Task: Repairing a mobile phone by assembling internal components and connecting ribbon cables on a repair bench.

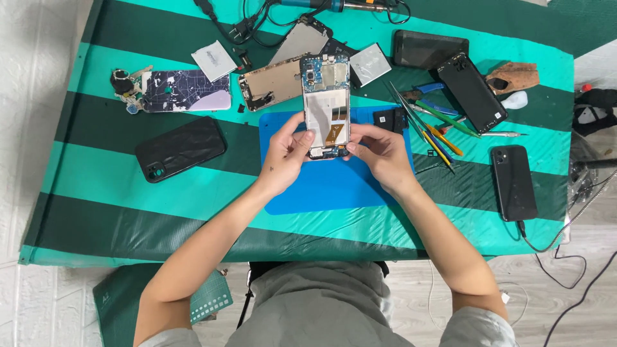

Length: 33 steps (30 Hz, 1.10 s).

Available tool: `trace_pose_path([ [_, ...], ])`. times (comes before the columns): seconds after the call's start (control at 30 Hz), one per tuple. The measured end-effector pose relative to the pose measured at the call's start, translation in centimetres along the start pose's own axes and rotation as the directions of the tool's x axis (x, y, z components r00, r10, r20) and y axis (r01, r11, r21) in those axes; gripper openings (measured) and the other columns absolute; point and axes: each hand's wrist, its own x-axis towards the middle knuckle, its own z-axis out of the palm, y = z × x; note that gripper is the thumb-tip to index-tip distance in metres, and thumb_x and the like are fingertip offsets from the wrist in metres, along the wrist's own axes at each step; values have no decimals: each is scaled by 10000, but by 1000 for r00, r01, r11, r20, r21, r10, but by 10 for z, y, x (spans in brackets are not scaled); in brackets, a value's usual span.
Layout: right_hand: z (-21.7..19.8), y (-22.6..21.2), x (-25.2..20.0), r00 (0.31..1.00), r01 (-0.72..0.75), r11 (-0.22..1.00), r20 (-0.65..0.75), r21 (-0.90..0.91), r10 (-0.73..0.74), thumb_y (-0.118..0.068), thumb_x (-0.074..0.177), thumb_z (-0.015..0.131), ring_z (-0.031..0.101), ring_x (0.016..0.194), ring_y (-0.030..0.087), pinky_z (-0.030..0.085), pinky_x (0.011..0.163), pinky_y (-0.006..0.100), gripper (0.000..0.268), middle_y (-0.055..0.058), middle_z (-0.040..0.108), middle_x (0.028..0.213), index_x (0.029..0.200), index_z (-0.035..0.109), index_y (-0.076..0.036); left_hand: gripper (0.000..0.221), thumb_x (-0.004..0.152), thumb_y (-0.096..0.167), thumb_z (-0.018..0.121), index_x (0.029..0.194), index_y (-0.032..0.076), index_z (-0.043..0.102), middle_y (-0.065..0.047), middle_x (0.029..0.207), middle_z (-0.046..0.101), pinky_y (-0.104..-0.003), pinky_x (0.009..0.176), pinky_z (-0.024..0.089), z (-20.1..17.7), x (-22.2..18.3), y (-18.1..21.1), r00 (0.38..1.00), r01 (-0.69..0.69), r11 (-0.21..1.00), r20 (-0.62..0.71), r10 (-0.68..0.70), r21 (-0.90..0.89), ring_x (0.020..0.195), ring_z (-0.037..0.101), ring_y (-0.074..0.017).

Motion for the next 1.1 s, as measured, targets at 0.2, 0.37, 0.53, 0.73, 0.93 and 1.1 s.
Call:
trace_pose_path([
  [0.2, -2, -4, 1, 996, -15, 999, 83, -35, 18, 141, 916, 667, 728, 825, 309, 674, 712, 485, 315, 225, 682, 857, 1229, 684, 109, 389, 1094, 194, 543, 1475, 115, 544, -148, 1084, 770, -340, 719, 672, -1, 1, -9, 1000, 2, 998, 19, 0, -56, 857, 730, -136],
  [0.37, 0, 0, -1, 1000, -4, 999, 30, 37, 3, 135, 923, 674, 724, 803, 275, 679, 707, 471, 180, 192, 669, 831, 1096, 699, 93, 339, 1068, 214, 617, 1399, 137, 629, -116, 1182, 762, -307, 718, 663, 5, 4, 13, 997, -81, 997, 8, 81, 1, 914, 684, -73],
  [0.53, -17, -1, 5, 980, 107, 984, -185, 144, -79, 148, 934, 686, 746, 800, 324, 702, 687, 460, 173, 170, 647, 868, 1081, 639, 68, 331, 1134, 206, 418, 1342, 69, 636, -227, 1183, 721, -329, 602, 674, -15, 10, 34, 975, -220, 960, 19, 220, 173, 882, 766, -281],
  [0.73, -51, -14, 17, 896, 234, 971, -401, 55, -193, 49, 1010, 655, 761, 865, 298, 716, 765, 387, 264, 170, 688, 992, 1271, 613, 51, 161, 958, 80, 723, 1118, 67, 726, -53, 1030, 617, -349, 731, 570, -37, 20, 36, 801, -434, 227, 258, 540, 872, 1007, 565, -240],
  [0.93, -115, 4, 29, 787, 314, 948, -543, -58, -294, 69, 1069, 582, 782, 938, 318, 728, 793, 373, 386, 175, 657, 1067, 1452, 569, 21, 124, 932, 51, 704, 1052, 70, 727, -66, 964, 599, -425, 788, 524, -27, 20, 15, 759, -560, 298, 334, 559, 773, 992, 566, -278],
  [1.1, -150, 17, 38, 736, 347, 937, -611, -30, -292, 90, 1046, 589, 803, 892, 317, 724, 750, 357, 376, 120, 677, 1012, 1417, 578, 37, 142, 849, 84, 739, 973, 149, 715, -30, 938, 643, -433, 798, 511, 1, 20, 10, 716, -652, 291, 443, 539, 700, 979, 616, -286],
])
